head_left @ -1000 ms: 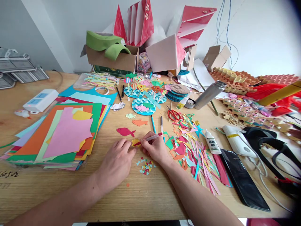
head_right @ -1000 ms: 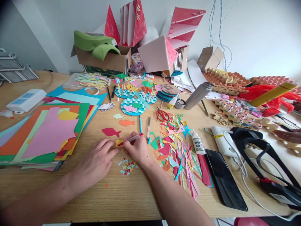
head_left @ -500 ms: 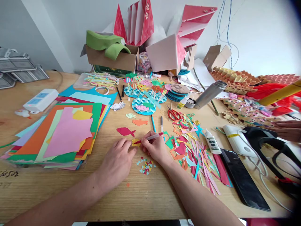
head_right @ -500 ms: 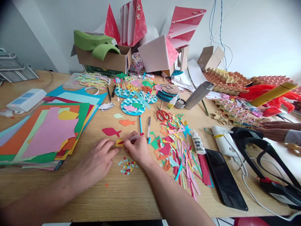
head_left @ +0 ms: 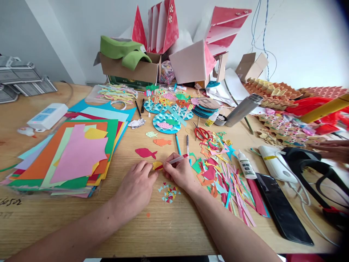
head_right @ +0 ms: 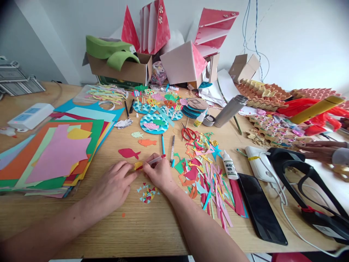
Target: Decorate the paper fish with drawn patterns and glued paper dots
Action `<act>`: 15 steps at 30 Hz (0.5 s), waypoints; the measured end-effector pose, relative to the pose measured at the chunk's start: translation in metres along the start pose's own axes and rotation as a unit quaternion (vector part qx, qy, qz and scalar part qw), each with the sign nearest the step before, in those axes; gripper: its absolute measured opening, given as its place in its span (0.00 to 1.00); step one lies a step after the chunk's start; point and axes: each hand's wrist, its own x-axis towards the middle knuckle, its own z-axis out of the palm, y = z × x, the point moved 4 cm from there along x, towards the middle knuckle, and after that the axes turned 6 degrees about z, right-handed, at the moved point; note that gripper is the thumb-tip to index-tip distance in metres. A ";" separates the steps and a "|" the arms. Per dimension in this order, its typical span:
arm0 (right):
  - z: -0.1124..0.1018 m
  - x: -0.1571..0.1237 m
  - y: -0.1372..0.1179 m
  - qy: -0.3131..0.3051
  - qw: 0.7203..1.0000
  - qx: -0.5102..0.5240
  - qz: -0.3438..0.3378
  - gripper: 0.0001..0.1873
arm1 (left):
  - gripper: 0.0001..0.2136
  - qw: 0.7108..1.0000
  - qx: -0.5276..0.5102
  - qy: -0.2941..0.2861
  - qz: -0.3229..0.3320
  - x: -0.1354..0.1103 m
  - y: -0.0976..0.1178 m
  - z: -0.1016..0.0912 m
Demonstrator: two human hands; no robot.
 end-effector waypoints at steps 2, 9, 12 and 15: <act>-0.001 0.001 0.001 0.015 0.999 0.028 0.011 0.10 | 0.18 1.000 0.002 0.002 0.000 0.000 0.000 0.000; -0.003 0.004 0.006 0.062 0.995 0.074 0.028 0.13 | 0.20 1.000 0.007 0.005 -0.002 0.000 -0.001 0.001; -0.003 0.005 0.008 0.056 0.996 0.064 0.029 0.13 | 0.19 1.000 0.011 0.007 -0.004 0.000 -0.001 0.002; -0.003 0.005 0.008 0.055 0.996 0.061 0.028 0.14 | 0.19 1.000 0.011 0.008 -0.004 -0.001 -0.001 0.003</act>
